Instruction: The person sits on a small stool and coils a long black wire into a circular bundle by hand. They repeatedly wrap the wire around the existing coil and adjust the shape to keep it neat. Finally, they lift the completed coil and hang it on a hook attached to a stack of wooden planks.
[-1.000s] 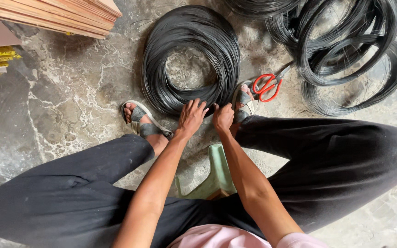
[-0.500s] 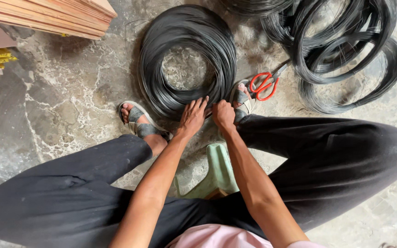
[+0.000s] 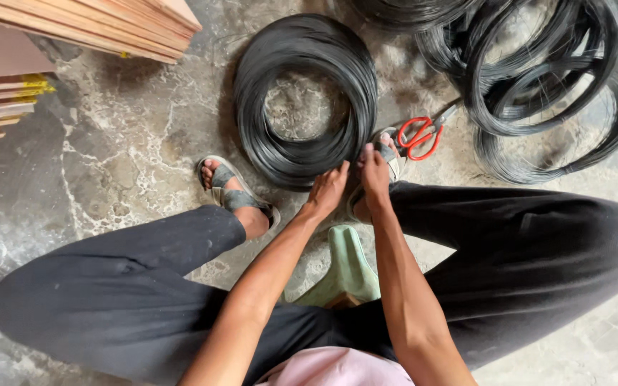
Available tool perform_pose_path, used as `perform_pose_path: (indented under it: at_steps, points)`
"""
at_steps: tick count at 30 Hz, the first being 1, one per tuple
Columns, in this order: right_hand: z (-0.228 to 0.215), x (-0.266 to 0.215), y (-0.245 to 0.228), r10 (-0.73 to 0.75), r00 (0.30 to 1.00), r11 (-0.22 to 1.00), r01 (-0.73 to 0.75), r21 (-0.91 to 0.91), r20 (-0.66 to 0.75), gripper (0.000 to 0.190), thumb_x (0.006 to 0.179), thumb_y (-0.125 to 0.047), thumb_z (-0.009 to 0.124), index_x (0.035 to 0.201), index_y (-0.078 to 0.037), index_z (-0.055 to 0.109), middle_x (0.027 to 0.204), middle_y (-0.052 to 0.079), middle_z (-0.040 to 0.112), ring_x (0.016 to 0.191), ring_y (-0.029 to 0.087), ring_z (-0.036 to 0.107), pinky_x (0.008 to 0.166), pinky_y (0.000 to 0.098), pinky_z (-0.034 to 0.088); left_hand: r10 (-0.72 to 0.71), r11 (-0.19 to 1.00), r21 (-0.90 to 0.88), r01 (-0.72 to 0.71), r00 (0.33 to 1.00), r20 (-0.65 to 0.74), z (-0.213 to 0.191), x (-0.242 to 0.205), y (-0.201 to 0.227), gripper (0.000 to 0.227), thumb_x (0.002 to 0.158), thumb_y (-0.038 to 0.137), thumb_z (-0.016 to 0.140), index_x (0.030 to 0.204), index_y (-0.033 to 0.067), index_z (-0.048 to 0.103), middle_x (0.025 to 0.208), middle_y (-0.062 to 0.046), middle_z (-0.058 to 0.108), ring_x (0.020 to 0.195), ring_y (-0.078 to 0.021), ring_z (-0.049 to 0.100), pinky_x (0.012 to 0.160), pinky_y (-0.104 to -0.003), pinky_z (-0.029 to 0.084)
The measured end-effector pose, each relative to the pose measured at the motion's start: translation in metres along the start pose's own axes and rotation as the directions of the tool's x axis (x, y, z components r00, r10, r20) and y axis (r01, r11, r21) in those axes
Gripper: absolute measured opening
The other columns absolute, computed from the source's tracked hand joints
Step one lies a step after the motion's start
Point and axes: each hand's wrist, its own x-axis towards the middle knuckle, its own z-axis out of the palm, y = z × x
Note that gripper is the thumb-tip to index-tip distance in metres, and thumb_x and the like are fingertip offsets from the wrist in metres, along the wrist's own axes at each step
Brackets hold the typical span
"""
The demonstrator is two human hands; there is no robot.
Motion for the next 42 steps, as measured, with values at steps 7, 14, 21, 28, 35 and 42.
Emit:
perform_pose_path:
  at_steps: [7, 14, 21, 28, 35, 42]
  points:
    - [-0.006, 0.021, -0.001, -0.17, 0.982, 0.958, 0.185, 0.218, -0.084, 0.038, 0.085, -0.029, 0.066, 0.104, 0.002, 0.057, 0.091, 0.028, 0.059, 0.09, 0.038, 0.059, 0.074, 0.0454, 0.048, -0.041, 0.993, -0.113, 0.033, 0.997, -0.069, -0.047, 0.005, 0.035, 0.034, 0.088, 0.007, 0.043, 0.121, 0.0045, 0.045, 0.085, -0.015, 0.063, 0.074, -0.0342, 0.066, 0.059, -0.048, 0.054]
    - [-0.007, 0.006, -0.039, -0.223, 0.966, 0.895, 0.256, 0.365, -0.131, 0.014, 0.087, -0.022, 0.06, 0.077, -0.012, 0.058, 0.055, 0.003, 0.057, 0.047, 0.013, 0.058, 0.047, 0.0251, 0.045, -0.038, 0.99, -0.14, 0.028, 0.997, -0.064, -0.059, -0.021, 0.015, 0.024, 0.088, 0.02, 0.045, 0.108, 0.006, 0.05, 0.085, -0.017, 0.064, 0.076, -0.0383, 0.064, 0.059, -0.051, 0.053]
    - [-0.009, -0.029, -0.097, -0.264, 0.961, 0.659, 0.115, 0.743, 0.086, 0.016, 0.093, -0.016, 0.049, 0.106, -0.007, 0.053, 0.063, -0.002, 0.034, 0.048, 0.007, 0.035, 0.041, 0.021, 0.039, -0.014, 0.997, 0.071, 0.031, 0.975, -0.222, -0.089, -0.034, 0.032, 0.017, 0.082, 0.008, 0.043, 0.098, 0.0078, 0.049, 0.071, -0.009, 0.06, 0.065, -0.0304, 0.065, 0.051, -0.042, 0.053]
    - [-0.019, -0.059, -0.142, -0.356, 0.899, 0.662, 0.049, 0.748, 0.256, 0.018, 0.094, -0.017, 0.049, 0.11, -0.008, 0.051, 0.062, -0.003, 0.029, 0.045, 0.005, 0.033, 0.037, 0.0181, 0.032, 0.013, 0.96, 0.252, 0.123, 0.878, -0.479, -0.1, -0.038, 0.049, 0.012, 0.077, 0.009, 0.047, 0.088, 0.0075, 0.05, 0.064, -0.003, 0.053, 0.058, -0.0199, 0.061, 0.048, -0.032, 0.05]
    - [-0.017, -0.103, -0.176, -0.489, 0.799, 0.745, 0.173, 0.645, 0.35, 0.017, 0.093, -0.015, 0.05, 0.106, -0.006, 0.055, 0.061, -0.003, 0.03, 0.046, 0.004, 0.033, 0.037, 0.0192, 0.033, -0.179, 0.966, 0.088, 0.243, 0.873, -0.453, -0.141, -0.059, 0.072, 0.015, 0.093, 0.018, 0.041, 0.097, 0.0064, 0.05, 0.065, -0.001, 0.054, 0.057, -0.0173, 0.063, 0.048, -0.028, 0.05]
    - [0.017, -0.114, -0.173, -0.623, 0.693, 0.782, 0.529, 0.33, 0.364, 0.018, 0.091, -0.026, 0.056, 0.103, -0.014, 0.063, 0.058, 0.0, 0.05, 0.05, 0.009, 0.046, 0.045, 0.0252, 0.039, -0.5, 0.652, -0.75, 0.108, 0.805, -0.319, -0.196, -0.071, 0.091, 0.046, 0.08, 0.01, 0.04, 0.124, 0.0025, 0.031, 0.067, -0.018, 0.058, 0.07, -0.042, 0.062, 0.052, -0.047, 0.041]
